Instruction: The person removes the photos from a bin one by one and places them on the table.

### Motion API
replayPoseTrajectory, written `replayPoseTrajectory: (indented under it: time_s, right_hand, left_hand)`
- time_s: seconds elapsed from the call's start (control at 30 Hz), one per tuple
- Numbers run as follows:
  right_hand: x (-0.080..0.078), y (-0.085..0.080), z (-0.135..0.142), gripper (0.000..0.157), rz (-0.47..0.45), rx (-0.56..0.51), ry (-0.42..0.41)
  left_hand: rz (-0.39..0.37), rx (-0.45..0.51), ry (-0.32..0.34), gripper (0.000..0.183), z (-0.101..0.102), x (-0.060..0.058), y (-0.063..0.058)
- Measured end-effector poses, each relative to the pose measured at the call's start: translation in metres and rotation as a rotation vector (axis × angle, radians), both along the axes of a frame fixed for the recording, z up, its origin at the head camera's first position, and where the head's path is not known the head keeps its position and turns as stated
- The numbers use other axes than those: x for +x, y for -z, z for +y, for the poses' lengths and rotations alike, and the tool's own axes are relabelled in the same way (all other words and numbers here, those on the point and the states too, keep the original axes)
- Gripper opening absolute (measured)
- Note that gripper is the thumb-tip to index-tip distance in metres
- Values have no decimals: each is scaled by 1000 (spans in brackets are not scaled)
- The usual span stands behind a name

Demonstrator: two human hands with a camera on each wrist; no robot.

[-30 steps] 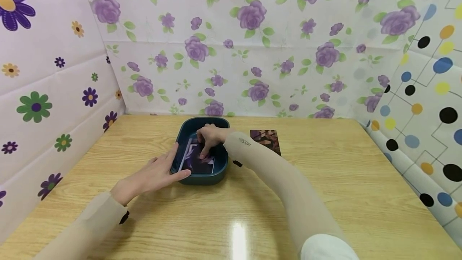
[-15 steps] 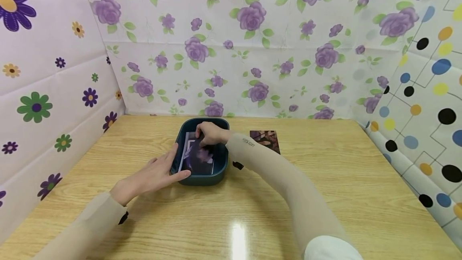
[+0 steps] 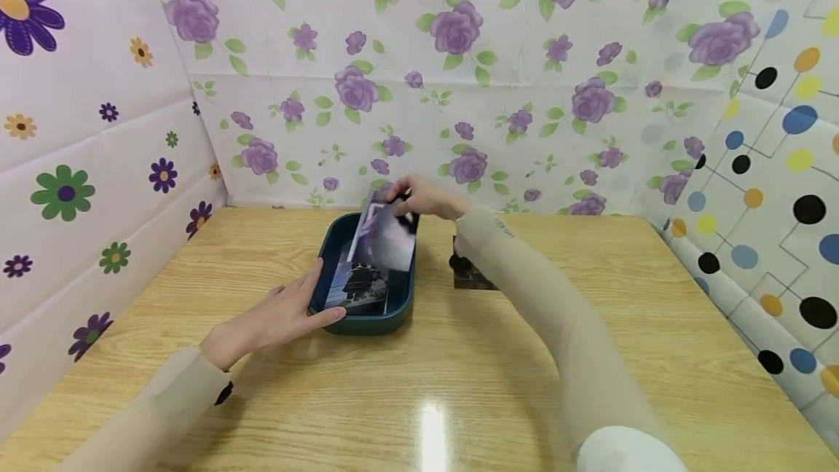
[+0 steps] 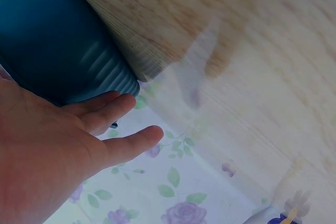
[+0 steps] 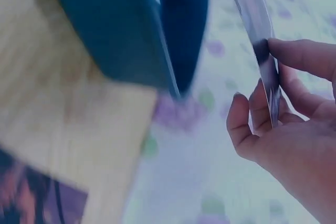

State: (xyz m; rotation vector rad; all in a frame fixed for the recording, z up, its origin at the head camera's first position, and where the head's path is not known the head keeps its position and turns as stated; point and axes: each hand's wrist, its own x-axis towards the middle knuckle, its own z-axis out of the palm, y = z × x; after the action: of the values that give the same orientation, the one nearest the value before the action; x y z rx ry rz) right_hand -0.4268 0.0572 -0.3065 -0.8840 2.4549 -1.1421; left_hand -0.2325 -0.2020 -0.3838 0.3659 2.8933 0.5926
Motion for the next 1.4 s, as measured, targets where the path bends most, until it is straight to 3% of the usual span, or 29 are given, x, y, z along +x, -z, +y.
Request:
replayPoseTrajectory:
  time_s: [0.2,0.47,0.67,0.87,1.23,1.4]
  right_hand:
    - [-11,-15,67,26,4,10,65]
    - [-22,0,163,23,-80,100,101]
    - [-18,10,211,24,-87,230,125]
    - [-17,28,224,30,-1,356,152]
    - [-15,57,216,30,156,395,181]
    - [-10,65,212,27,285,490,206]
  left_hand:
    - [0,-5,-13,111,1,1,0]
    - [-3,-5,-19,111,0,2,-2]
    - [-4,-7,-18,111,0,1,-2]
    - [0,-6,-19,110,-1,2,1]
    - [6,-5,-11,110,2,0,3]
    - [5,-1,-5,109,4,0,2]
